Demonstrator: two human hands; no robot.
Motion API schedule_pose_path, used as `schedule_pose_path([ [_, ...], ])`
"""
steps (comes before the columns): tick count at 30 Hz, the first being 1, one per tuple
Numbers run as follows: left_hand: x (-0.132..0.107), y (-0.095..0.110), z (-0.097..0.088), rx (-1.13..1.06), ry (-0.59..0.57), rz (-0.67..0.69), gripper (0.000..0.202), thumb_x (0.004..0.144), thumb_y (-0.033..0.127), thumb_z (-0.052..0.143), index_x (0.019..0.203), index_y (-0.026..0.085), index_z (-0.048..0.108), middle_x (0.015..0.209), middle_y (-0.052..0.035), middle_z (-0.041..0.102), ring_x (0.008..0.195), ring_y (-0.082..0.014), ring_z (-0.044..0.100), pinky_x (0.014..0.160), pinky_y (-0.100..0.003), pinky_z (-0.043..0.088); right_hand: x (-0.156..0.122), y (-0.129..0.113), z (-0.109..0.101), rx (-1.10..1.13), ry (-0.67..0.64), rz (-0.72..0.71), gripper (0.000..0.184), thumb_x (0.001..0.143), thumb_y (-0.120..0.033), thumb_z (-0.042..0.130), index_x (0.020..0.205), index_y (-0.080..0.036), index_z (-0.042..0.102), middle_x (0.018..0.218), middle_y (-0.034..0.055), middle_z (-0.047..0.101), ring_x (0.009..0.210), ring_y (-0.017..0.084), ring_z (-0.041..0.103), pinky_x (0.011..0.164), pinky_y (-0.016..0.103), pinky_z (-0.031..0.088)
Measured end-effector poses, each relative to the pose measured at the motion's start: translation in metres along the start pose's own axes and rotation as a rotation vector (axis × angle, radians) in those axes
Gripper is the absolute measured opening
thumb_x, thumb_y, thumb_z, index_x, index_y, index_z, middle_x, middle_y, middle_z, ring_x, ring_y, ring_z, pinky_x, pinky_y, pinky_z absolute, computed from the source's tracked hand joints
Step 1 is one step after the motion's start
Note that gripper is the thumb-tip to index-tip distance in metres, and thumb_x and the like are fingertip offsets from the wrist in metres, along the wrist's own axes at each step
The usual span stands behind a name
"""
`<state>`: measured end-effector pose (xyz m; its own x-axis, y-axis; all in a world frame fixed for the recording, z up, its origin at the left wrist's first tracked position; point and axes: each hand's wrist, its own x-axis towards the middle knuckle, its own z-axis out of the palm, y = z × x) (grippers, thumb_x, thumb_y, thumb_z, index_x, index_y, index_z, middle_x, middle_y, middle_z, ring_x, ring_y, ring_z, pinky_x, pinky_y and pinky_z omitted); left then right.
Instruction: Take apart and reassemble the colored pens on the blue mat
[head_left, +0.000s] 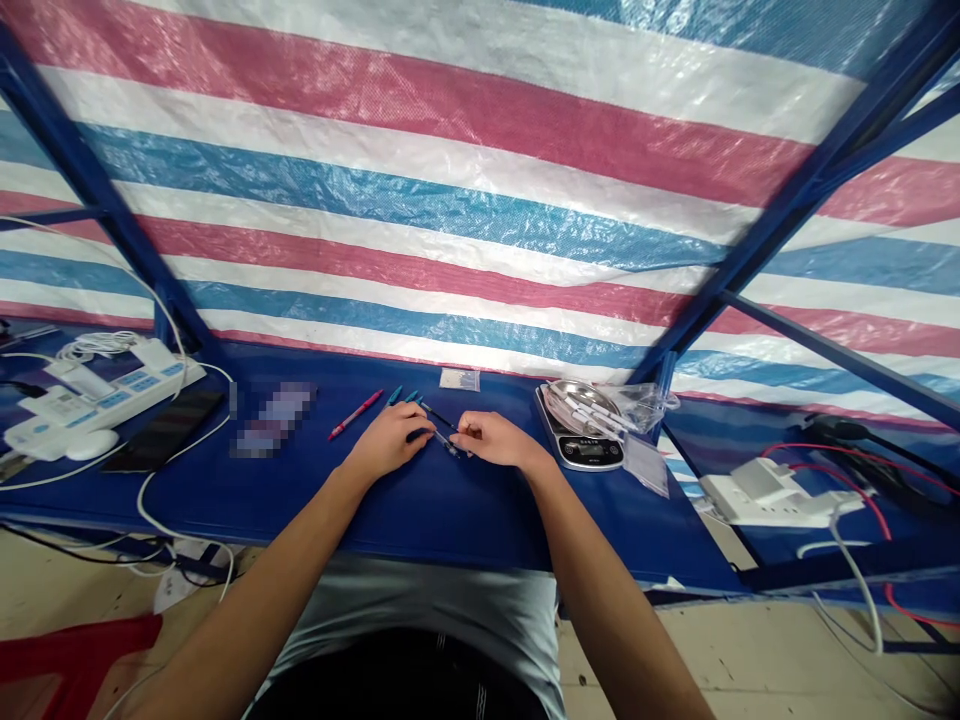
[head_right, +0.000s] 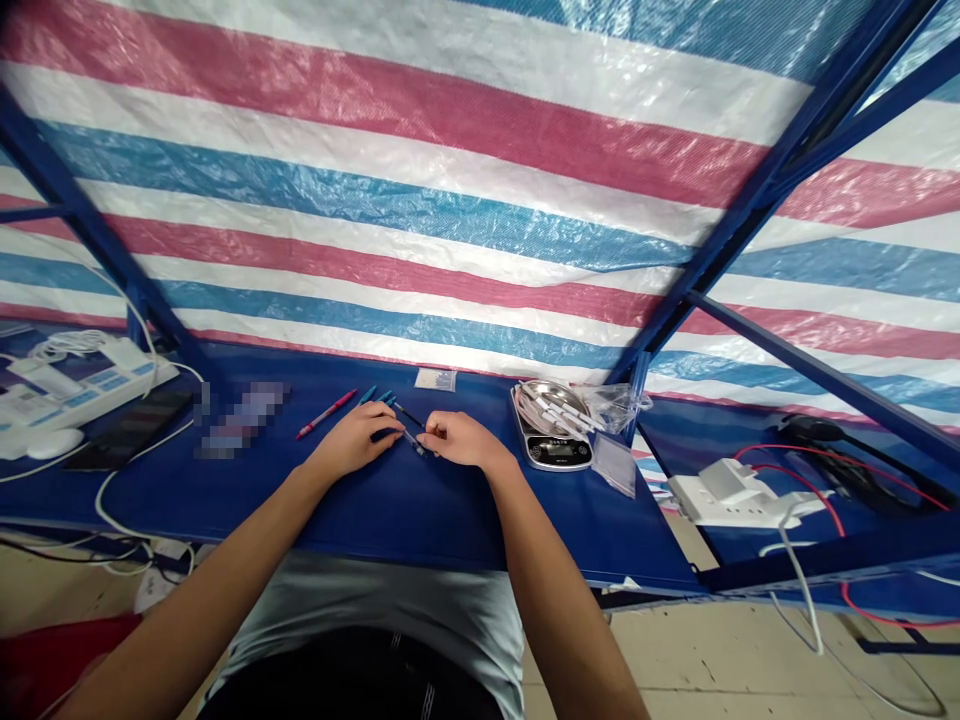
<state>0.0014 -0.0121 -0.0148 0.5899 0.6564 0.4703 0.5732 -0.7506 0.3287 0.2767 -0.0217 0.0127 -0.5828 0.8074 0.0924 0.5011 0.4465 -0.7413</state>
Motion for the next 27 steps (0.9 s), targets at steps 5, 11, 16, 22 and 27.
schedule_pose_path([
  [5,0.001,0.0,0.0,0.059,0.07,-0.07,0.016,0.101,0.026,0.067,0.112,0.026,0.079,0.114,-0.0076,0.074,0.108,-0.0274,0.069,0.1,-0.046,0.054,0.006,-0.005,0.009,-0.107,0.16,0.013,0.019,0.109,-0.04,0.057,0.099,-0.024,0.06,0.076,-0.0023,0.071,0.067,0.016,0.064,0.065,0.026,0.04],
  [11,-0.003,-0.006,-0.004,0.237,0.225,-0.353,0.021,0.102,0.033,0.066,0.118,0.025,0.076,0.118,-0.0107,0.074,0.111,-0.0322,0.068,0.097,-0.047,0.053,0.017,0.006,0.022,-0.356,0.297,-0.034,0.011,0.097,-0.017,0.071,0.106,-0.024,0.07,0.109,0.0042,0.073,0.099,0.021,0.067,0.084,0.03,0.048],
  [16,-0.009,-0.016,-0.002,0.25,0.225,-0.415,0.023,0.1,0.034,0.066,0.12,0.025,0.075,0.119,-0.0114,0.076,0.11,-0.0338,0.07,0.094,-0.046,0.052,0.024,0.02,0.016,-0.426,0.355,0.057,0.021,0.1,-0.008,0.06,0.103,-0.025,0.072,0.108,0.0064,0.074,0.107,0.025,0.063,0.089,0.035,0.05],
  [22,-0.009,-0.014,-0.003,0.223,0.26,-0.401,0.015,0.095,0.033,0.072,0.107,0.027,0.077,0.114,-0.0091,0.076,0.104,-0.0318,0.07,0.095,-0.046,0.05,0.022,0.03,0.0,-0.463,0.5,0.118,0.015,0.104,-0.018,0.06,0.107,-0.024,0.074,0.113,0.0123,0.073,0.114,0.031,0.059,0.089,0.041,0.052],
  [27,-0.009,-0.012,-0.002,0.236,0.252,-0.424,0.009,0.093,0.034,0.074,0.095,0.025,0.078,0.118,-0.0096,0.072,0.107,-0.032,0.067,0.096,-0.048,0.049,0.011,0.004,0.011,-0.307,0.342,-0.078,0.033,0.105,-0.048,0.067,0.127,-0.024,0.071,0.115,0.0105,0.07,0.114,0.028,0.063,0.101,0.041,0.052],
])
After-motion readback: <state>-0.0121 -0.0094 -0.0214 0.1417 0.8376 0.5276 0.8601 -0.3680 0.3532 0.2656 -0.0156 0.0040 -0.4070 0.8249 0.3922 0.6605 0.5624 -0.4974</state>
